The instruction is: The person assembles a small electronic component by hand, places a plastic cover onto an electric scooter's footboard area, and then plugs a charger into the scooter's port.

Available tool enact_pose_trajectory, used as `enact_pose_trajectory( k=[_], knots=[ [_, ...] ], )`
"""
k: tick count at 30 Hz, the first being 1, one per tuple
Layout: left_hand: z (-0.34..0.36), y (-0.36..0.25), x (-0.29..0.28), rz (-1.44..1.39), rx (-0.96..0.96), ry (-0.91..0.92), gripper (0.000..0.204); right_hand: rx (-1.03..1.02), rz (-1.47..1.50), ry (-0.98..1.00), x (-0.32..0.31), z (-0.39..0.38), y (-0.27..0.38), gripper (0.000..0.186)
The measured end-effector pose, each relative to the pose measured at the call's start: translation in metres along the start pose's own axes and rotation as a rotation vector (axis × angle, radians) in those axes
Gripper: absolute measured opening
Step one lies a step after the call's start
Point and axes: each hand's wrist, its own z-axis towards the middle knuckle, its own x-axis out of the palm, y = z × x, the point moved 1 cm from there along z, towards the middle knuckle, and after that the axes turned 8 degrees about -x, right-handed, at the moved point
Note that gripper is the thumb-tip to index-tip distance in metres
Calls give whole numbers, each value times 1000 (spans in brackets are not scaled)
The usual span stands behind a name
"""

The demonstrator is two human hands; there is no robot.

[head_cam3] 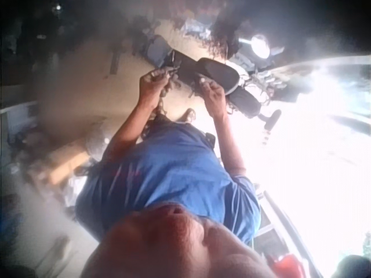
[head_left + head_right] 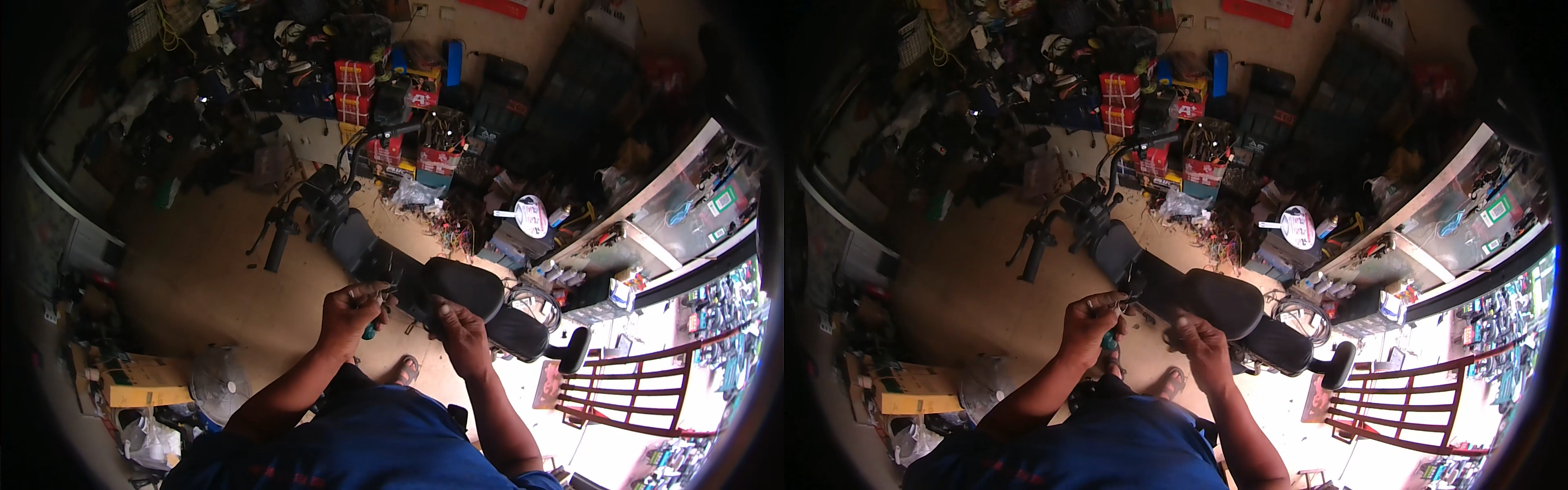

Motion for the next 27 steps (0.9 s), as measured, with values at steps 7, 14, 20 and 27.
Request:
enact_pose_trajectory(
  k=[7,14,20,27],
  knots=[
    [2,-1,8,145,91,1,30,-119,110,29,59,8,24,32],
    [2,-1,8,327,210,-42,28,-162,-88,-128,66,12,19,22],
    [-4,-13,13,447,184,-70,30,-266,-156,-65,70,10,21,21],
    [-4,-14,4,414,143,176,32,108,386,-96,61,12,16,27]
  ],
)
